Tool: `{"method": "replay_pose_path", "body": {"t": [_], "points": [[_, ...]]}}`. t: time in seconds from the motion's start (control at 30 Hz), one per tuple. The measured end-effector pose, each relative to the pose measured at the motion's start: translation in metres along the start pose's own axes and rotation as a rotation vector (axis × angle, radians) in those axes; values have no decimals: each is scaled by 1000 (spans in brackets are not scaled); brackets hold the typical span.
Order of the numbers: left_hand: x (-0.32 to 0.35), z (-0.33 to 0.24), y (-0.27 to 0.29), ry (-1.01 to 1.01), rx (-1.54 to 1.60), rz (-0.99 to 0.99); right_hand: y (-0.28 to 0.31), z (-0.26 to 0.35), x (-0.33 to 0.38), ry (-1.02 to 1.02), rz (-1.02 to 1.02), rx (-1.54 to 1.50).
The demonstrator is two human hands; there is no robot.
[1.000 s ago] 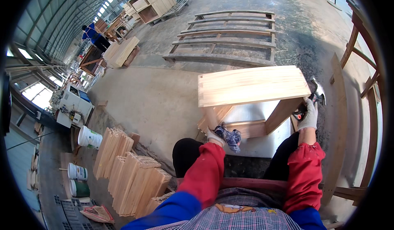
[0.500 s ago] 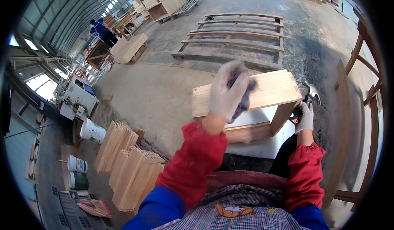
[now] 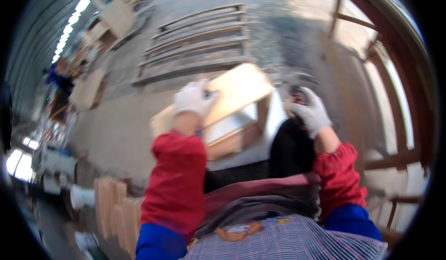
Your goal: The person joins wooden boards together with a mallet to assemble a frame and then hammers the joints to secure them.
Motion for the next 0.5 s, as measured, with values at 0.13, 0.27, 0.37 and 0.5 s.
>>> {"method": "replay_pose_path", "body": {"t": [0.13,0.27,0.37,0.5], "points": [[2,5,-3,-40,-21,-115,6,49,25,63,156,50],[-2,0,-2,-62,43,-134,11,91,50,261,208,197],[0,0,1,-60,52,-154,7,107,53,497,90,416],[4,2,-2,-86,43,-194,-3,110,33,468,8,820]]}}
Point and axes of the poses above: each hand's wrist, its own x-axis away from the middle knuckle, its own y-axis out of the back of the hand, z = x × y, the point moved 8 cm from there along -x, towards the middle knuckle, and after that the axes turned 14 degrees about -y, right-handed, at the moved point
